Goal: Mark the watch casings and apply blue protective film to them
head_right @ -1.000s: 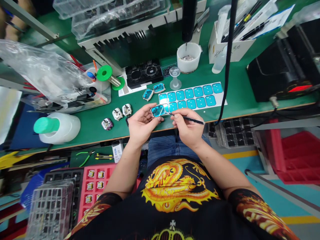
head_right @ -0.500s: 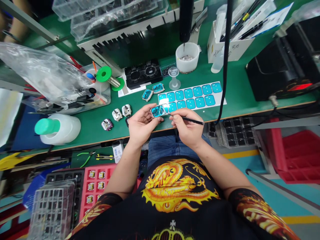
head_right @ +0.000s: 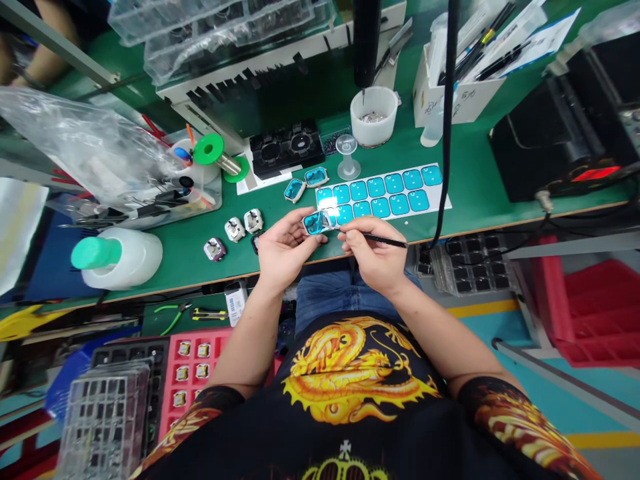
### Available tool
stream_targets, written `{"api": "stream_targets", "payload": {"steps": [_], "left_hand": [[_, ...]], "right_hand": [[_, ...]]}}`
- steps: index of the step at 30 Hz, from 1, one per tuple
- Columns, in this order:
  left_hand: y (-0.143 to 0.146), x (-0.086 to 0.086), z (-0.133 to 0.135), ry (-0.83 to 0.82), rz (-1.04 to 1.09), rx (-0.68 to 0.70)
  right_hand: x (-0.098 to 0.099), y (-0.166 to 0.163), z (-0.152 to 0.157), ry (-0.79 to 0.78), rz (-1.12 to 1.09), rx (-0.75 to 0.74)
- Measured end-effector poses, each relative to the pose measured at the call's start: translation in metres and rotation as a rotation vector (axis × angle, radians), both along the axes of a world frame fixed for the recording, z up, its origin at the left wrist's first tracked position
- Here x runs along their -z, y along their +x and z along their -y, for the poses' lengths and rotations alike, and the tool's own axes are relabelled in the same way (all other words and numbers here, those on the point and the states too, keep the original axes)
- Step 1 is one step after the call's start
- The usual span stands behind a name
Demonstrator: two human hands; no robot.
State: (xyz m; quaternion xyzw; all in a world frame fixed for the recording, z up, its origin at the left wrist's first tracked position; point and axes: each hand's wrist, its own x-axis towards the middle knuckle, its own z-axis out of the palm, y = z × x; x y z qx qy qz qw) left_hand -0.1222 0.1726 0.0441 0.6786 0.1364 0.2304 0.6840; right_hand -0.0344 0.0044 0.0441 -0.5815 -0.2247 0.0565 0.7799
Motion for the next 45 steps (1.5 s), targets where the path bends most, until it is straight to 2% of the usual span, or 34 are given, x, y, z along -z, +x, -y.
{"api": "stream_targets", "payload": {"steps": [11, 19, 29, 45], "left_hand": [[0.001, -0.004, 0.000, 0.008, -0.024, 0.004], [0.001, -0.001, -0.002, -0.060, 0.035, 0.031], [0.000, 0.000, -0.003, -0.081, 0.047, 0.019], [0.000, -0.001, -0.001, -0.084, 0.087, 0.024]], "right_hand": [[0.002, 0.000, 0.003, 0.077, -0.021, -0.089], [-0.001, 0.003, -0.005, 0.003, -0.073, 0.094], [-0.005, 0.001, -0.008, -0.067, -0.091, 0.112], [-0.006, 0.000, -0.009, -0.050, -0.075, 0.107]]}}
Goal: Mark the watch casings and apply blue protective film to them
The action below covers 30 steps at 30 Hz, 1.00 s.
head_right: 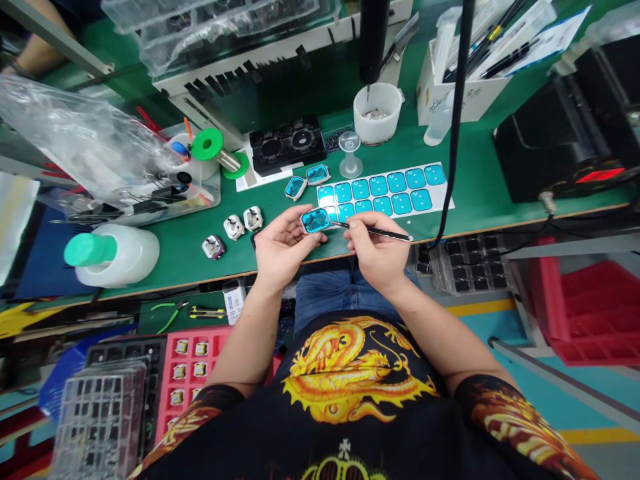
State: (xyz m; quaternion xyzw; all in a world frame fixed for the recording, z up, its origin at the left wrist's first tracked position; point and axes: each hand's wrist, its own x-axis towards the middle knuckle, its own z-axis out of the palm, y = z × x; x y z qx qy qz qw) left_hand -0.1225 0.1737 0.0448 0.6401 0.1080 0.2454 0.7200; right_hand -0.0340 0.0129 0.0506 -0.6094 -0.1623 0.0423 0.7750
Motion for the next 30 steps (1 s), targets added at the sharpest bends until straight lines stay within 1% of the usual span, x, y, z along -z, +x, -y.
{"api": "stream_targets", "payload": {"steps": [6, 11, 19, 23, 27, 30], "left_hand": [[-0.0003, 0.0012, 0.0004, 0.026, -0.018, -0.005], [-0.0006, 0.0008, 0.0002, 0.029, -0.022, 0.004], [-0.0011, 0.0014, -0.0021, 0.054, -0.045, 0.015], [-0.0004, 0.0002, -0.0013, 0.036, -0.074, 0.013], [0.0002, -0.0005, -0.0004, 0.061, -0.103, 0.006], [0.0003, -0.0013, 0.0002, 0.075, -0.108, -0.002]], "right_hand": [[0.0028, 0.0001, -0.0001, -0.031, 0.004, -0.001], [0.0016, -0.0003, -0.0001, -0.001, -0.023, -0.014], [0.0003, 0.0019, 0.0009, 0.001, -0.060, -0.033], [0.0016, 0.0019, 0.0036, 0.018, -0.025, -0.052], [0.0014, 0.0006, 0.0054, -0.004, 0.012, -0.038], [0.0019, 0.0005, 0.0061, 0.013, 0.027, -0.041]]}}
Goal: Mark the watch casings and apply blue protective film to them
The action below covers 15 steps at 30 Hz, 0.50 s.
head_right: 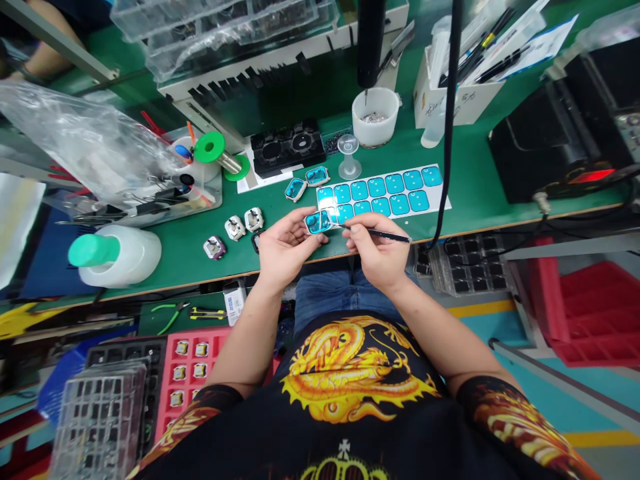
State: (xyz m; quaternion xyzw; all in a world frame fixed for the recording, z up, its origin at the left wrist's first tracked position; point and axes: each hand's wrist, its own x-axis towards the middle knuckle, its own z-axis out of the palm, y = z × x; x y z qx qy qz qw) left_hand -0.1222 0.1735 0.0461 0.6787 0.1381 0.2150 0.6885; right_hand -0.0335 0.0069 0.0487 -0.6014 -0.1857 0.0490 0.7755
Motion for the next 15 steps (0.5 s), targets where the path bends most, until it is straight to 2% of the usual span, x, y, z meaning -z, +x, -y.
{"api": "stream_targets", "payload": {"steps": [6, 15], "left_hand": [[0.0003, -0.0032, 0.0009, -0.010, -0.009, 0.004], [0.0005, -0.0058, 0.0018, -0.002, -0.049, -0.006]], "right_hand": [[0.0041, 0.0021, 0.0020, 0.077, 0.039, -0.062], [0.0070, 0.0017, 0.0044, 0.055, 0.044, -0.074]]}}
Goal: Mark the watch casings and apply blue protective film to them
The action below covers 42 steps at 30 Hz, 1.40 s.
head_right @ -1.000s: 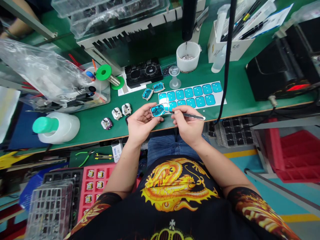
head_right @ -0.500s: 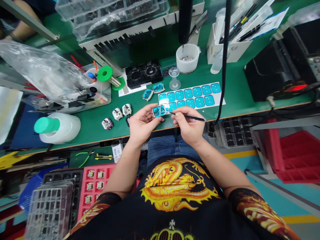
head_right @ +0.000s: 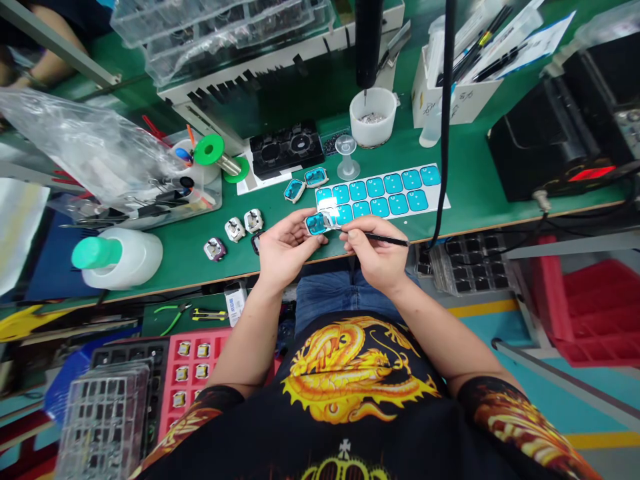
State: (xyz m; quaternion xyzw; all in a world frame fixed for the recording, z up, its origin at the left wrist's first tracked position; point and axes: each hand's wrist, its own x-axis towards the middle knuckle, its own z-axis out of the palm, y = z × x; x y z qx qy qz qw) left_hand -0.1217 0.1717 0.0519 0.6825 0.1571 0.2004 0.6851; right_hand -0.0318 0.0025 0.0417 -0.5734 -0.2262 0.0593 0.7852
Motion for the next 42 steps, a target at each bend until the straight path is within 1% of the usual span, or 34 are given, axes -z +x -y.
{"api": "stream_targets", "payload": {"steps": [9, 15, 21, 27, 36, 42], "left_hand": [[0.0000, -0.0011, -0.0001, 0.013, -0.008, 0.002], [-0.0005, -0.0004, -0.0009, -0.012, 0.002, 0.013], [-0.0017, 0.0028, -0.0044, -0.016, 0.017, 0.044], [-0.0019, 0.0044, -0.0053, -0.017, 0.026, 0.051], [-0.0023, 0.0024, -0.0051, -0.031, 0.025, 0.044], [-0.0020, 0.0015, -0.0056, -0.070, 0.052, 0.056]], "right_hand": [[0.0013, -0.0005, 0.0027, 0.006, -0.011, -0.040], [0.0003, -0.0004, 0.0019, 0.029, -0.018, -0.031], [-0.0023, -0.0004, 0.0010, -0.016, -0.018, -0.007], [-0.0040, 0.0000, 0.0004, -0.020, -0.016, -0.001], [-0.0038, 0.0001, -0.0004, 0.008, -0.021, -0.008], [-0.0051, 0.0000, -0.0018, 0.019, -0.014, -0.008]]}}
